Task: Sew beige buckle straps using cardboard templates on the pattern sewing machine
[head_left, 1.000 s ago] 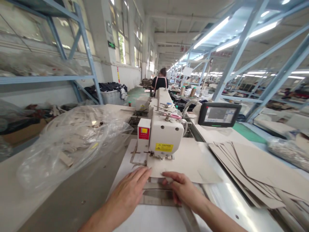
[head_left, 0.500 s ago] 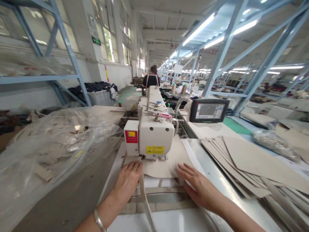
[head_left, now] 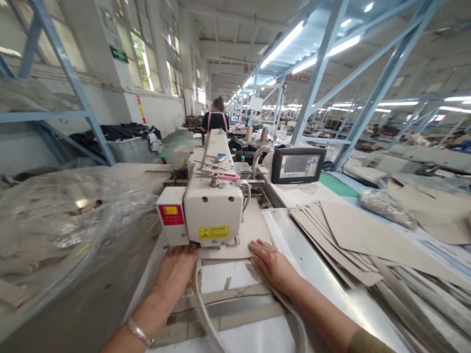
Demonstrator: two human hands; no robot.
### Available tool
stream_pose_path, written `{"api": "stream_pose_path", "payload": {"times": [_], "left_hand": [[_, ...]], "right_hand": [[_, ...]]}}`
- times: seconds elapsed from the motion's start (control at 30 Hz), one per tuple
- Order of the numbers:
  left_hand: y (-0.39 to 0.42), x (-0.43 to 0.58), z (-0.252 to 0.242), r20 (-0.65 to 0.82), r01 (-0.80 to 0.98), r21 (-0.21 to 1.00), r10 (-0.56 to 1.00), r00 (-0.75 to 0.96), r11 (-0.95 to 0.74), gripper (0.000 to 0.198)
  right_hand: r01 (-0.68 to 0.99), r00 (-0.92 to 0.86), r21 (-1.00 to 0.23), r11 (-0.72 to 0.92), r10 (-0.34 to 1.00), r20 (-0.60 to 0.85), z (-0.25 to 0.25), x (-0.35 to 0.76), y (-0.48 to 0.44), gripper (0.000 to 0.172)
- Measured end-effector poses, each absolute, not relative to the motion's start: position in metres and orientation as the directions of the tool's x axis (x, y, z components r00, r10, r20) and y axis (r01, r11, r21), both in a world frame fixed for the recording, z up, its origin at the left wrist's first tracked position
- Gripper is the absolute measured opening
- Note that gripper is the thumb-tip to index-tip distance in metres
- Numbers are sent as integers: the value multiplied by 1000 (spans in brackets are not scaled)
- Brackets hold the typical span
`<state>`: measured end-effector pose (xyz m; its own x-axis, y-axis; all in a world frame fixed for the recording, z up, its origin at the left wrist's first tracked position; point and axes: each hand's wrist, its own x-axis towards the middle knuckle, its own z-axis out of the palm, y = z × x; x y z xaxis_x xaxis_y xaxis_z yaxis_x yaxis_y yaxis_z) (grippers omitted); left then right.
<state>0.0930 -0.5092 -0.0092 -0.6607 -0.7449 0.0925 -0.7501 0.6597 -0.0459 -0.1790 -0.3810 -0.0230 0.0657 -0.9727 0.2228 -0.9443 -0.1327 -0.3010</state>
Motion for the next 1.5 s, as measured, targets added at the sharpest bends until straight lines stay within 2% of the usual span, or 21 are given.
{"api": "stream_pose_path", "payload": {"times": [0.13, 0.27, 0.4, 0.53, 0.63, 0.77, 0.9, 1.1, 1.27, 1.4, 1.5], "left_hand": [[-516, 101, -14, 74, -740, -45, -736, -673, 671, 38], [-518, 93, -11, 20, -750, -52, -750, -661, 660, 38], [-523, 91, -12, -17, -699, -4, -699, -715, 715, 40], [-533, 105, -36, 49, -635, 51, -637, -769, 771, 61], [-538, 115, -57, 73, -631, 102, -639, -766, 769, 72], [-540, 115, -66, 101, -627, 131, -639, -762, 768, 68], [-542, 108, -58, 86, -634, 179, -654, -752, 752, 56], [-541, 111, -44, 100, -545, 245, -580, -809, 802, 47], [-527, 127, -36, 132, -517, 227, -552, -824, 826, 61], [-516, 135, -30, 55, -549, 226, -574, -817, 804, 60], [-508, 136, -28, 56, -571, 227, -596, -801, 789, 56]], "right_hand": [[-931, 36, -346, -117, -972, 231, -26, -169, -386, 42], [-933, 33, -344, -108, -976, 217, -28, -190, -400, 42], [-932, 95, -327, -155, -977, 192, -26, -210, -401, 46], [-943, 115, -290, -163, -978, 175, -24, -210, -385, 48], [-970, 57, -225, -89, -987, 148, -22, -199, -371, 49], [-989, -22, -148, 10, -997, 79, -15, -186, -365, 63], [-992, -65, -106, 62, -997, 29, -11, -189, -371, 60], [-994, 39, -98, -45, -998, 58, -15, -205, -371, 62], [-982, 184, -23, -186, -980, 77, -14, -207, -368, 54], [-984, 179, 24, -177, -982, 68, -17, -208, -371, 48], [-983, 174, 68, -169, -982, 71, -23, -206, -370, 47]]}}
